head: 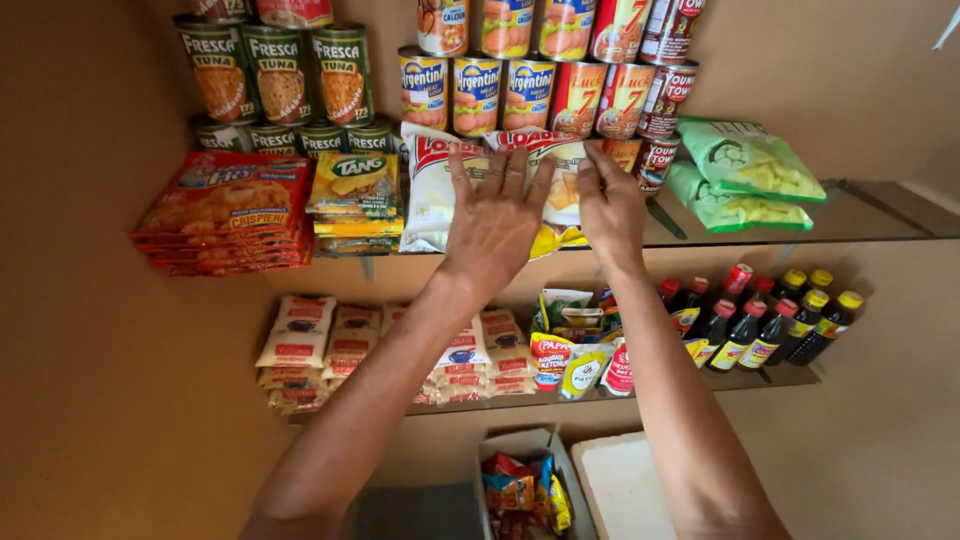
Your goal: Organizing and stocking snack bags on shelves alongside canned goods and sauces.
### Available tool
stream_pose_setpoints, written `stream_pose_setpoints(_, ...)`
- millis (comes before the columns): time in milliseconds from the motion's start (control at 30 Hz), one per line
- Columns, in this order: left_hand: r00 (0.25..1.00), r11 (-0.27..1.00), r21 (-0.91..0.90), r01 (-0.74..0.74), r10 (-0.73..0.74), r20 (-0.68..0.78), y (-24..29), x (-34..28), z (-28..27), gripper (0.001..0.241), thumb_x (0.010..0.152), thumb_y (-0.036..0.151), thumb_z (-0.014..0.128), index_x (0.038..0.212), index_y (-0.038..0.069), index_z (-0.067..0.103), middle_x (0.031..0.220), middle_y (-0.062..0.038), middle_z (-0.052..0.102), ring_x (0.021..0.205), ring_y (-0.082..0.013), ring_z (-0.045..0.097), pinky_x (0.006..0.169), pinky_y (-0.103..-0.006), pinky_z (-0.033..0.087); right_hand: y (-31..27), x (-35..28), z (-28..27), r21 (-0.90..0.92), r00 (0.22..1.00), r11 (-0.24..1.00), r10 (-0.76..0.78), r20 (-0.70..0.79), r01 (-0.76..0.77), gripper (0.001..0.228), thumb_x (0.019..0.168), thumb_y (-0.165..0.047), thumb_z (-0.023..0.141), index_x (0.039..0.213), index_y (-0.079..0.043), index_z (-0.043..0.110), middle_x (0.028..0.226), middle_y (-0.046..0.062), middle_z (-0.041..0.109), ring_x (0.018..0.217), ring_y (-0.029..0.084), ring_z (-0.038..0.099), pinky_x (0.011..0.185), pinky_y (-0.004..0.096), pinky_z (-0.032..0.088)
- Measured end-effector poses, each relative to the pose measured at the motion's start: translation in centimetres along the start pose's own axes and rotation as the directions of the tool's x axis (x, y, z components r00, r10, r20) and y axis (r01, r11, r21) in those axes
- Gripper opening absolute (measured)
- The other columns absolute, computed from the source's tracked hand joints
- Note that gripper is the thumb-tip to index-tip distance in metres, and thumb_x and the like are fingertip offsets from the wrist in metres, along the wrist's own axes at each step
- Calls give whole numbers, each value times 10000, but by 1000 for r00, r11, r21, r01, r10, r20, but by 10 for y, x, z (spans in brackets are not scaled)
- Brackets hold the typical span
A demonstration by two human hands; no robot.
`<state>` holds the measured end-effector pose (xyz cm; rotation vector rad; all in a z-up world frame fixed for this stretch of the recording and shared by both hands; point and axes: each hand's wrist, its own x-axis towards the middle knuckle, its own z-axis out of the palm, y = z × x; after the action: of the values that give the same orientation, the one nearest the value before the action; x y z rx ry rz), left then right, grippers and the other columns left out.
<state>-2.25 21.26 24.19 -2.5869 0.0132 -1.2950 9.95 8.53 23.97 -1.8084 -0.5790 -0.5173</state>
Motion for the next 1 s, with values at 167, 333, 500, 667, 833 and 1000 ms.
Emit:
stream_pose_setpoints(167,999,998,-54,-21,20,-26,1,4,-3,636,841,233,678,1431,43,534,1412,-205,571,1298,-337,561,1081,-778,238,13,15,-5,-259,927,901,-372,-46,349,396,1047,-241,587,1392,-53,637,1317,231,674,1172,346,651,1036,391,482)
stream_pose_setpoints(333,998,997,57,-48,50,-43,-1,-3,13,551,931,170,685,1441,12,547,1430,-170,592,1324,-272,602,1148,-765,254,-20,34,-5,-209,663,635,-740,110,744,324,1069,-207,584,1307,-4,668,1289,235,692,1266,377,597,1137,449,427)
stream_pose_setpoints(500,1000,1000,-1,2,-2,5,-10,-10,-20,838,790,481,757,1424,-17,526,1437,-192,567,1345,-330,537,1073,-790,267,-32,40,5,-217,755,838,-301,582,501,348,1127,-288,507,1149,-8,712,1107,183,741,1116,369,648,1009,447,487)
stream_pose_setpoints(667,981,992,22,126,-128,144,-22,-15,-30,1012,702,669,770,1436,26,500,1474,-216,497,1373,-407,451,1003,-813,282,-32,37,2,-172,732,837,-331,595,519,340,1004,-270,591,1221,-32,699,1110,201,716,1047,360,688,920,443,524)
stream_pose_setpoints(833,942,977,0,215,-207,264,-24,-7,-34,1089,715,746,751,1501,56,449,1526,-235,438,1409,-423,411,1016,-808,312,-26,40,8,-162,709,794,-405,577,585,359,985,-247,607,1267,-40,686,1201,193,715,1115,362,676,971,448,514)
stream_pose_setpoints(1000,884,977,-11,212,-188,427,-27,0,-47,1144,693,720,772,1568,131,331,1588,-237,319,1454,-452,298,1012,-810,259,-30,41,-5,-178,670,793,-346,657,583,437,993,-282,618,1399,-120,614,1413,167,593,1308,356,526,1096,426,405)
